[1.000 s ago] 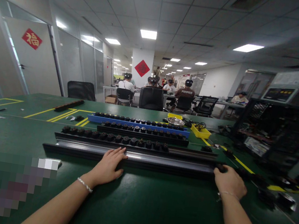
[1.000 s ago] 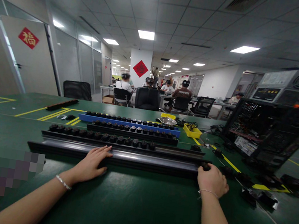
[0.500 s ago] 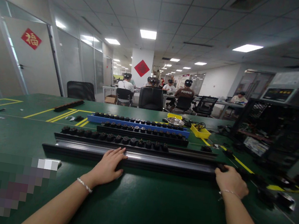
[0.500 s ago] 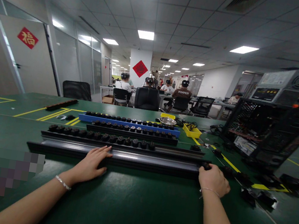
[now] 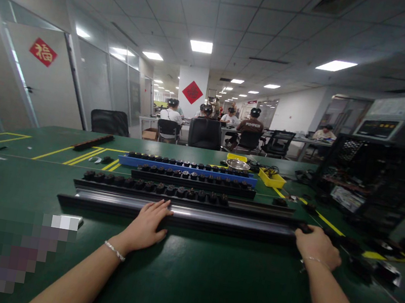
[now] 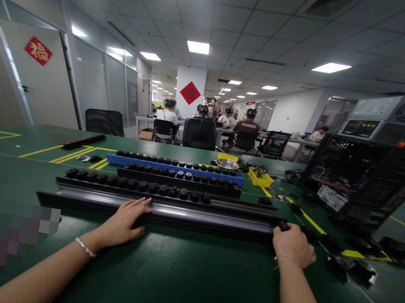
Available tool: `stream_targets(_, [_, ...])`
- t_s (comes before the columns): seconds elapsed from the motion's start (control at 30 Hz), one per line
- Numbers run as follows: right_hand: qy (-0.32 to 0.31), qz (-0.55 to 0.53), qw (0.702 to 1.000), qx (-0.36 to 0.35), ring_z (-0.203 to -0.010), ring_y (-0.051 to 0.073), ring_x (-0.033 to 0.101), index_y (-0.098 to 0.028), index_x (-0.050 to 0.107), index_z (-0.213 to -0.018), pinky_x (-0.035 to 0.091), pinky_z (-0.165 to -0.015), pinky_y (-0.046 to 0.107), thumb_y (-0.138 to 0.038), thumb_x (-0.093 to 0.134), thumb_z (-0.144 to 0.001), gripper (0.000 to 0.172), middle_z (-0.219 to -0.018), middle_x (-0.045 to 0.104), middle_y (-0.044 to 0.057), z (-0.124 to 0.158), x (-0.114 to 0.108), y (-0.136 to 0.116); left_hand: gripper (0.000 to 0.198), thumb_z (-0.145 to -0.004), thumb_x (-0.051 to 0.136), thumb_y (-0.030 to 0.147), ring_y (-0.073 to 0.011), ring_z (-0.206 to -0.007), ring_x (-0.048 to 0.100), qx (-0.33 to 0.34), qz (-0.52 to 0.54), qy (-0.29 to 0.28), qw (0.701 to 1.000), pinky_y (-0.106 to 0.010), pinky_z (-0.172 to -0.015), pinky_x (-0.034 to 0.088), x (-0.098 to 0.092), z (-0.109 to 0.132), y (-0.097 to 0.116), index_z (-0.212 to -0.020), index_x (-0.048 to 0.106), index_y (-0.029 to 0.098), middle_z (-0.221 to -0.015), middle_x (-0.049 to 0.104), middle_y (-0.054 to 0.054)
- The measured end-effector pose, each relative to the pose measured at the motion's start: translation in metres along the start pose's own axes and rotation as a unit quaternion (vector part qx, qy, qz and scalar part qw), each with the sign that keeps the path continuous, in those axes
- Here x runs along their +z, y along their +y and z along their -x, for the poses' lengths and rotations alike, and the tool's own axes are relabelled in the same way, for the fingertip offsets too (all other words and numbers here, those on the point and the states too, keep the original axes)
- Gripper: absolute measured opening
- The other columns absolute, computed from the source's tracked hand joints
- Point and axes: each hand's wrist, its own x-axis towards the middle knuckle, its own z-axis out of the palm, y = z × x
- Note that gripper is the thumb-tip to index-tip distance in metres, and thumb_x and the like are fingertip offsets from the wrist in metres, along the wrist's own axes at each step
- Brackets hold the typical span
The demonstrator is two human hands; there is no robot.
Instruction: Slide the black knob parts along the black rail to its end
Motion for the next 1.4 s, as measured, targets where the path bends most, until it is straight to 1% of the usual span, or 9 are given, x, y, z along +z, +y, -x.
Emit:
stream_targets(0.13, [-0.002,-0.003,1.0,0.011,-0.103,0.042,0.053,-0.022,0.06,-0.113,0.044,-0.079,0.055,-0.048,0.046,-0.073,0.051,-0.11,0.06,0.018,-0.002,-0.003,0.001,0.051,-0.071,0.059,0.024,-0.0255,-0.135,0.028,0.004,0.004,0.003,1.0,-0.049,-0.109,0.022,0.001,0.001,-0.001,-0.121,0.047,0.026,-0.145,0.036,-0.007])
stream_targets(0.27, [0.004,-0.012,1.0,0.01,-0.104,0.042,0.053,-0.022,0.06,-0.114,0.044,-0.08,0.056,-0.048,0.045,-0.073,0.051,-0.117,0.056,0.018,-0.001,-0.003,0.001,0.051,-0.071,0.058,0.023,-0.0252,-0.135,0.028,0.004,0.005,0.003,1.0,-0.049,-0.109,0.022,0.0,0.001,0.0,-0.121,0.048,0.025,-0.145,0.036,-0.007])
stream_targets(0.37, [0.003,-0.029,1.0,0.003,-0.103,0.041,0.054,-0.021,0.057,-0.117,0.046,-0.076,0.056,-0.048,0.044,-0.074,0.053,-0.121,0.053,0.02,0.0,-0.002,0.002,0.051,-0.072,0.058,0.024,-0.0253,-0.135,0.028,0.003,0.004,0.001,1.0,-0.049,-0.109,0.022,-0.001,0.001,0.0,-0.122,0.048,0.025,-0.145,0.036,-0.008])
stream_targets(0.5, [-0.016,-0.035,0.999,0.005,-0.102,0.041,0.054,-0.021,0.055,-0.12,0.046,-0.073,0.055,-0.047,0.043,-0.075,0.053,-0.119,0.053,0.021,0.001,-0.006,0.001,0.052,-0.071,0.058,0.024,-0.0257,-0.135,0.028,0.004,0.004,0.0,1.0,-0.049,-0.109,0.022,-0.001,0.0,0.0,-0.122,0.048,0.025,-0.145,0.036,-0.008])
stream_targets(0.73, [-0.054,-0.023,0.998,0.018,-0.108,0.04,0.051,-0.018,0.052,-0.123,0.043,-0.079,0.052,-0.049,0.036,-0.078,0.056,-0.123,0.051,0.022,0.001,-0.018,-0.003,0.051,-0.071,0.058,0.024,-0.0251,-0.135,0.029,0.002,0.007,-0.001,1.0,-0.048,-0.109,0.022,-0.001,0.0,0.001,-0.121,0.048,0.024,-0.145,0.036,-0.008])
stream_targets(0.9, [-0.064,-0.026,0.997,0.03,-0.109,0.038,0.052,-0.022,0.051,-0.123,0.043,-0.078,0.049,-0.048,0.039,-0.077,0.055,-0.121,0.051,0.022,-0.003,-0.017,-0.001,0.052,-0.071,0.059,0.024,-0.0256,-0.135,0.028,0.002,0.007,0.003,1.0,-0.049,-0.109,0.022,0.0,0.001,0.0,-0.122,0.048,0.025,-0.146,0.036,-0.007])
stream_targets(1.07, [-0.058,-0.025,0.998,0.019,-0.103,0.041,0.054,-0.017,0.053,-0.123,0.043,-0.072,0.05,-0.047,0.039,-0.077,0.056,-0.114,0.055,0.025,-0.007,-0.016,0.002,0.052,-0.072,0.059,0.025,-0.0255,-0.135,0.028,0.003,0.007,0.0,1.0,-0.049,-0.109,0.022,0.0,0.001,0.0,-0.123,0.047,0.026,-0.145,0.036,-0.007])
stream_targets(1.2, [-0.052,-0.016,0.998,0.015,-0.102,0.041,0.054,-0.017,0.053,-0.123,0.043,-0.072,0.048,-0.048,0.038,-0.078,0.057,-0.114,0.055,0.024,-0.007,-0.018,0.003,0.051,-0.072,0.058,0.025,-0.0252,-0.135,0.028,0.007,0.007,0.003,1.0,-0.048,-0.109,0.022,-0.001,0.001,0.0,-0.122,0.048,0.025,-0.146,0.036,-0.007])
stream_targets(1.4, [-0.067,0.005,0.997,0.032,-0.106,0.038,0.053,-0.019,0.049,-0.127,0.043,-0.074,0.046,-0.05,0.034,-0.079,0.059,-0.114,0.056,0.021,-0.007,-0.022,0.002,0.052,-0.071,0.059,0.025,-0.025,-0.135,0.028,0.004,0.006,-0.001,1.0,-0.048,-0.109,0.021,-0.002,0.0,0.002,-0.122,0.048,0.025,-0.146,0.035,-0.008])
